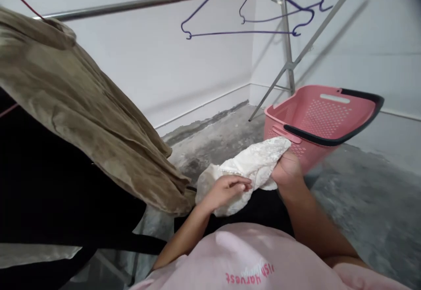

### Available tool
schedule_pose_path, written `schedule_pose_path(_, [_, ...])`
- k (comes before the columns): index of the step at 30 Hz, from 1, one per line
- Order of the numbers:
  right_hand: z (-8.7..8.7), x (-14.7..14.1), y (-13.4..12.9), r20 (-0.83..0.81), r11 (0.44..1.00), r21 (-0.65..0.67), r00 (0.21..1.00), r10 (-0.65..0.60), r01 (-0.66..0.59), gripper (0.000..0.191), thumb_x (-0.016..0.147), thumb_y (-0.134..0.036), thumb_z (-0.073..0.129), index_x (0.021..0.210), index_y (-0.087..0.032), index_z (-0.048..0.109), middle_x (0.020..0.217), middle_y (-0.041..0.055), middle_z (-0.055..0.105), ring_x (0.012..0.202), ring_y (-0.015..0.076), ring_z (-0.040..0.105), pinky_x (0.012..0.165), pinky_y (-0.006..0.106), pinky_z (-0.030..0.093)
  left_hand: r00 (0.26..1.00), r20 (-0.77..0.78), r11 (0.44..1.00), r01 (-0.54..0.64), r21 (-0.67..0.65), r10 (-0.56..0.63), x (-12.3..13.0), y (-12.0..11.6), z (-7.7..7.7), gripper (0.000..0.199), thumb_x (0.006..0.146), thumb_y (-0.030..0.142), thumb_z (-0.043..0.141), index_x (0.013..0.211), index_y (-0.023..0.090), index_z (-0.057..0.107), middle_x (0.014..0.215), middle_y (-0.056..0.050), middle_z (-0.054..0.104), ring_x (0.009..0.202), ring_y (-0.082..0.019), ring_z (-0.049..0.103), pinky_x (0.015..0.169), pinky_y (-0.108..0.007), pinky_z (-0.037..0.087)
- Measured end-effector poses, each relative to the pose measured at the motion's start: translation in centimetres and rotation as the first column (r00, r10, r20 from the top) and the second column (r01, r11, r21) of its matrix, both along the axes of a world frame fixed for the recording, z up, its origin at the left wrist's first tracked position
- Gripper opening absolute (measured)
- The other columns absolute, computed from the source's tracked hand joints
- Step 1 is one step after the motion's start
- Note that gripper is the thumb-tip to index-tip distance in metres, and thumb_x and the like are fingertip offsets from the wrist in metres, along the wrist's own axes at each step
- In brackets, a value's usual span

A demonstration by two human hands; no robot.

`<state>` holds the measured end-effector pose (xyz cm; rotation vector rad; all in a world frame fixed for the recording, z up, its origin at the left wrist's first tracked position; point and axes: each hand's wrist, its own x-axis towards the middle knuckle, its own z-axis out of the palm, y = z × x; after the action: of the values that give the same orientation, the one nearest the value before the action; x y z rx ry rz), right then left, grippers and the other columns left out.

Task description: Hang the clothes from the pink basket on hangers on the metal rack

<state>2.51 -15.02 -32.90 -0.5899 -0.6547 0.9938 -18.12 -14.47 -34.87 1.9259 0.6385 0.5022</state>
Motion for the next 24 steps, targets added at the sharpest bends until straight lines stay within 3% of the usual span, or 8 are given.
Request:
schedule_pose_path(3, [1.4, -1.7, -1.1, 0.014, 0.999, 0.040, 1.000, -0.016, 0.016, 0.038, 0.067, -0.054, 0.078, 0.062, -0.025, 0.053, 0.058, 0.0007, 0.056, 0.060, 0.0215, 0.059, 0.058, 0.040, 0.056, 0.881, 0.260, 0.841, -0.460, 0.286, 0.394, -1.3, 0.1, 1.2, 0.039, 0.093, 0.054, 0.055, 0.107, 0.019, 0.067, 0.111, -0.011, 0.070, 0.109, -0.025, 0.063, 0.101, -0.041, 0.047])
schedule_pose_path(5, [2.3, -2.4, -1.7, 0.072, 0.995, 0.094, 0.997, -0.037, 0.030, 0.039, 0.069, -0.053, 0.077, 0.061, -0.026, 0.050, 0.058, 0.0002, 0.052, 0.058, 0.0193, 0.055, 0.055, 0.037, 0.054, 0.824, 0.300, 0.698, -0.567, 0.437, 0.481, -1.9, 0.6, 1.4, 0.061, 0.081, 0.062, 0.066, 0.123, 0.019, 0.061, 0.131, -0.015, 0.062, 0.128, -0.030, 0.050, 0.111, -0.046, 0.036])
schedule_pose_path(8, [3.9, -2.6, -2.1, 0.117, 0.984, 0.178, 0.992, -0.048, 0.027, 0.037, 0.067, -0.045, 0.081, 0.061, -0.024, 0.052, 0.061, -0.0011, 0.050, 0.055, 0.0140, 0.050, 0.051, 0.030, 0.048, 0.957, 0.012, 0.877, -0.272, 0.396, 0.291, -1.9, 1.0, 0.3, 0.062, 0.074, 0.067, 0.071, 0.110, 0.017, 0.064, 0.112, -0.013, 0.068, 0.111, -0.029, 0.059, 0.098, -0.041, 0.045])
schedule_pose_path(10, [5.0, -2.1, -2.1, 0.168, 0.973, 0.231, 0.984, -0.065, 0.024, 0.031, 0.065, -0.038, 0.083, 0.061, -0.023, 0.056, 0.062, -0.0010, 0.051, 0.053, 0.0117, 0.047, 0.047, 0.025, 0.041, 0.987, -0.158, 0.992, -0.006, 0.128, 0.026, -1.4, 0.5, -0.7, 0.052, 0.080, 0.069, 0.063, 0.078, 0.016, 0.062, 0.076, -0.004, 0.063, 0.075, -0.020, 0.060, 0.074, -0.031, 0.048])
schedule_pose_path(13, [6.7, -1.1, -2.0, 0.184, 0.961, 0.272, 0.978, -0.095, 0.042, 0.023, 0.064, -0.030, 0.082, 0.059, -0.022, 0.061, 0.059, -0.0008, 0.048, 0.051, 0.0100, 0.041, 0.043, 0.022, 0.030, 0.968, -0.087, 0.957, 0.217, -0.193, -0.237, -0.7, -0.9, -1.4, 0.062, 0.078, 0.077, 0.057, 0.062, 0.017, 0.050, 0.059, 0.002, 0.045, 0.060, -0.013, 0.047, 0.061, -0.025, 0.041])
schedule_pose_path(18, [7.6, -0.8, -1.9, 0.208, 0.945, 0.325, 0.972, -0.110, 0.038, 0.015, 0.068, -0.028, 0.079, 0.063, -0.022, 0.066, 0.062, -0.0001, 0.050, 0.053, 0.0105, 0.044, 0.046, 0.023, 0.032, 0.941, 0.072, 0.932, 0.337, -0.130, -0.330, -0.7, -2.1, -0.1, 0.071, 0.069, 0.088, 0.055, 0.064, 0.017, 0.055, 0.082, -0.004, 0.054, 0.089, -0.021, 0.051, 0.088, -0.030, 0.042])
schedule_pose_path(22, [6.7, -1.1, -1.5, 0.253, 0.959, 0.284, 0.964, -0.074, -0.001, 0.013, 0.072, -0.027, 0.078, 0.066, -0.022, 0.068, 0.067, -0.0004, 0.055, 0.052, 0.0101, 0.047, 0.046, 0.024, 0.035, 0.885, 0.031, 0.837, 0.449, -0.313, -0.464, -1.7, -2.2, -0.2, 0.065, 0.073, 0.082, 0.060, 0.077, 0.017, 0.057, 0.078, 0.000, 0.053, 0.078, -0.016, 0.050, 0.076, -0.026, 0.041])
schedule_pose_path(24, [6.8, -0.8, -1.2, 0.327, 0.963, 0.270, 0.941, -0.081, -0.011, 0.014, 0.072, -0.029, 0.081, 0.069, -0.022, 0.070, 0.069, 0.0000, 0.058, 0.053, 0.0098, 0.047, 0.048, 0.024, 0.038, 0.903, -0.045, 0.861, 0.391, -0.325, -0.427, -2.1, -2.3, -0.9, 0.063, 0.076, 0.080, 0.059, 0.080, 0.017, 0.059, 0.077, 0.000, 0.053, 0.075, -0.015, 0.048, 0.075, -0.025, 0.040])
